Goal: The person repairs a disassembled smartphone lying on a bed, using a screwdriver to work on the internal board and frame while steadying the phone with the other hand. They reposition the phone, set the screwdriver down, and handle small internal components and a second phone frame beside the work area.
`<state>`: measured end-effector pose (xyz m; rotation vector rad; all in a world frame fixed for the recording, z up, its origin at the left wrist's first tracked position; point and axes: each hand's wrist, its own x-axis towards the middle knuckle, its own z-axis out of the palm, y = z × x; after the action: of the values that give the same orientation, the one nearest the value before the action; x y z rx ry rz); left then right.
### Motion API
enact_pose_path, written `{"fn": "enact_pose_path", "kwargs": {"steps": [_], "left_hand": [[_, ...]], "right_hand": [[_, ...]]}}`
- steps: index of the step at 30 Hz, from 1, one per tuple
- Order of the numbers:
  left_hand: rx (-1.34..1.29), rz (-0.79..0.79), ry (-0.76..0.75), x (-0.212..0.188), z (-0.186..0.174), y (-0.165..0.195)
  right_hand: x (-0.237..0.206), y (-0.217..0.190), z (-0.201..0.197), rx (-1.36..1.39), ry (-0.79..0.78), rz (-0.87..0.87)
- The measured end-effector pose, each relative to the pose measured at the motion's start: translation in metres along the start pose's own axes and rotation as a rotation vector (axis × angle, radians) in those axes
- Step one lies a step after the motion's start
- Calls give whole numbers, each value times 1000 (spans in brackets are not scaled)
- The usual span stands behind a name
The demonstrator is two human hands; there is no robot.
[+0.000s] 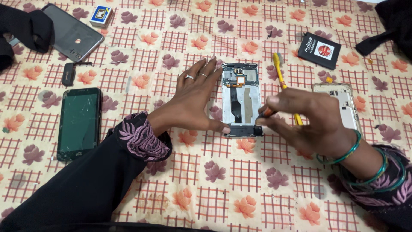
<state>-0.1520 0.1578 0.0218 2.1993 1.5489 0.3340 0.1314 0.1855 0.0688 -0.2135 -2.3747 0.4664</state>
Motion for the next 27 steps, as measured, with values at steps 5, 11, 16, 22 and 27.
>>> {"fn": "enact_pose_path", "kwargs": {"steps": [5,11,16,22,27], "left_hand": [[11,-6,-4,1,2,-2],[-1,16,7,1,5,-5],[20,-16,-27,4,5,-4],[24,-39,-30,4,4,-4],[6,1,2,1,6,-8]], "right_hand": [[0,3,-5,109,-20,27],[-2,-1,-4,164,-64,55],[-5,-1,-2,-25,-87,-14],[-8,-4,6,-136,-11,-10],[14,-19,-4,-156,25,54]]}}
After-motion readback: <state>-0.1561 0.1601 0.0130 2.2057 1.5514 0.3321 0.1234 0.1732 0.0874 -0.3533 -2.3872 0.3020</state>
